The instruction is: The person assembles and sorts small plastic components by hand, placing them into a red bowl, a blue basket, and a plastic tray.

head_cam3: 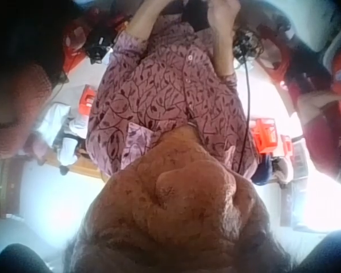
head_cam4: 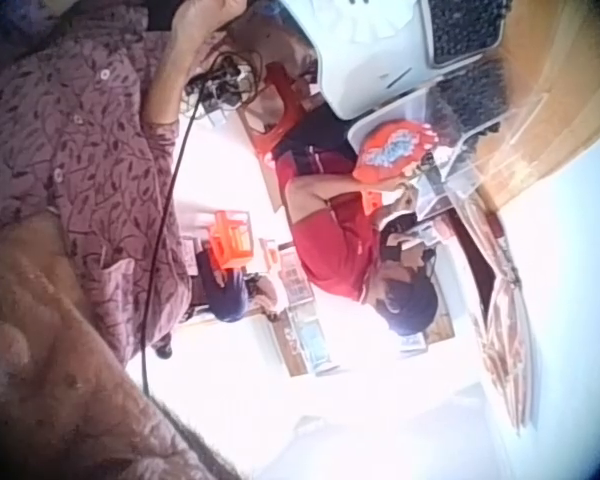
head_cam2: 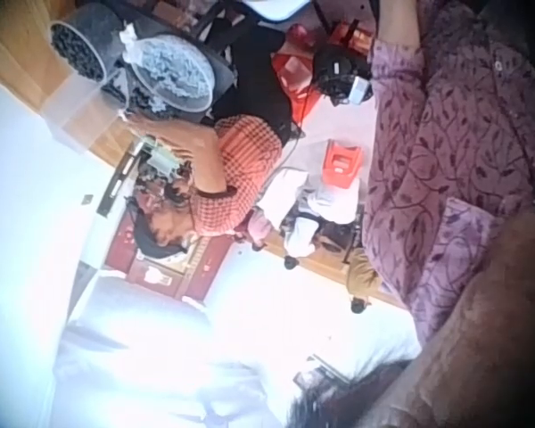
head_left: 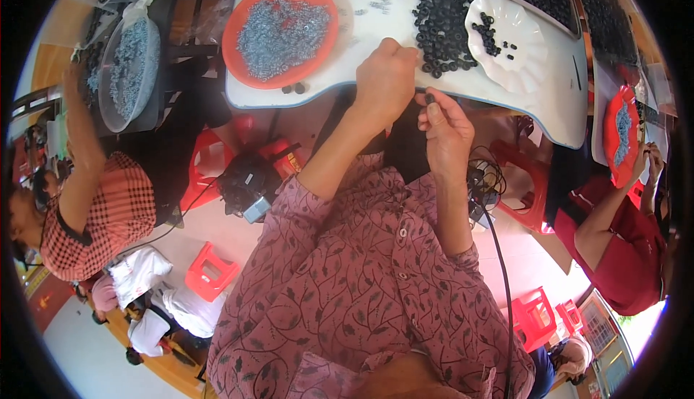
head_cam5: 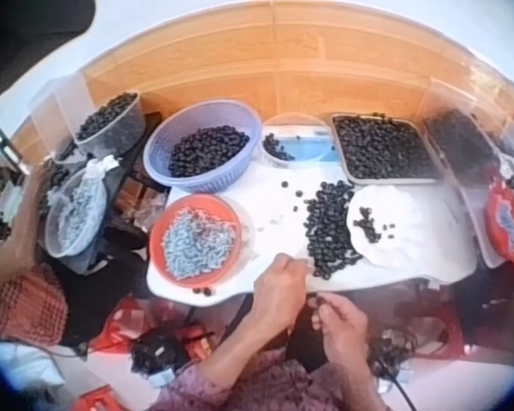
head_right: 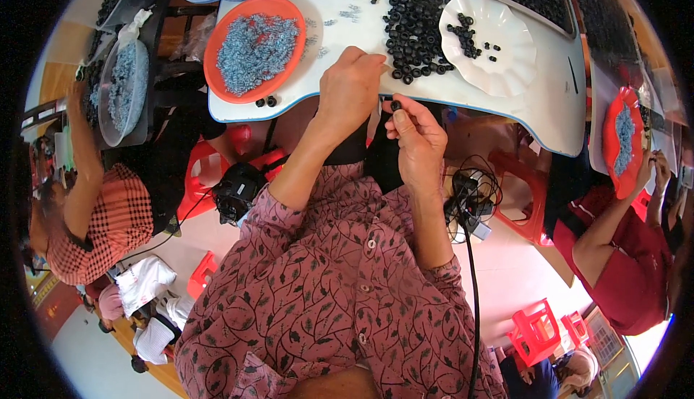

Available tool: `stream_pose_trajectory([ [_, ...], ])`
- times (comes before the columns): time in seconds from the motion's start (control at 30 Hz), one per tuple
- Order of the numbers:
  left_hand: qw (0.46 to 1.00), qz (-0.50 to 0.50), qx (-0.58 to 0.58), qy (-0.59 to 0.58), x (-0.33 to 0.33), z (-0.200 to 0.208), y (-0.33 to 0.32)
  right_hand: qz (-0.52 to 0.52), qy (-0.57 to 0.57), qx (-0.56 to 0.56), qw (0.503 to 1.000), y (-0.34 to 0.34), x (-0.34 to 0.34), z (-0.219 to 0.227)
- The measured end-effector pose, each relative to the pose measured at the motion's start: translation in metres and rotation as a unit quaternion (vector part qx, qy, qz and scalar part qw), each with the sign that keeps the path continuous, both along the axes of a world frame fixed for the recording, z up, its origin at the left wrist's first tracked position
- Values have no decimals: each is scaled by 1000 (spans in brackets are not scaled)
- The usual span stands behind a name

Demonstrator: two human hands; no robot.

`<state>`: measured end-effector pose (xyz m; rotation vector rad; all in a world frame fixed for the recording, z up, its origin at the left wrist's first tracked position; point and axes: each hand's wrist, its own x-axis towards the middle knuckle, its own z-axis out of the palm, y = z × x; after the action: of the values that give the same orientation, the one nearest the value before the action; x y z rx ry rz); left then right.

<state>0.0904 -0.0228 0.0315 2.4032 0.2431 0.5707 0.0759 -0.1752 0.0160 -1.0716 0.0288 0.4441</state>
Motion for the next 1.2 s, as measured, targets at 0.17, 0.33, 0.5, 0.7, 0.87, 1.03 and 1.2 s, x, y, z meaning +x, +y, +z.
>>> stream_pose_trajectory([
  [0.17, 995, 15, -87, -55, -16, 3, 6, 5, 14, 23, 1000, -1, 1, -1],
  [0.33, 979, -6, -200, -45, -42, 14, 1, 18, 13, 59, 998, 0, 0, 1],
  [0.5, 930, -80, -353, -64, -59, 3, -7, 26, 6, 56, 998, 4, -5, 2],
  [0.7, 774, -60, -626, 76, -83, -5, -6, 19, -187, -151, 971, 13, -12, 10],
  [0.87, 675, -27, -735, 60, -88, -10, 1, 15, -333, -266, 904, 25, -13, 18],
  [1.03, 629, -36, -776, 35, -92, -22, 13, 52, -374, -307, 873, 35, -12, 25],
  [1.2, 583, -46, -811, 13, -93, -26, 19, 64, -394, -314, 862, 39, -6, 28],
])
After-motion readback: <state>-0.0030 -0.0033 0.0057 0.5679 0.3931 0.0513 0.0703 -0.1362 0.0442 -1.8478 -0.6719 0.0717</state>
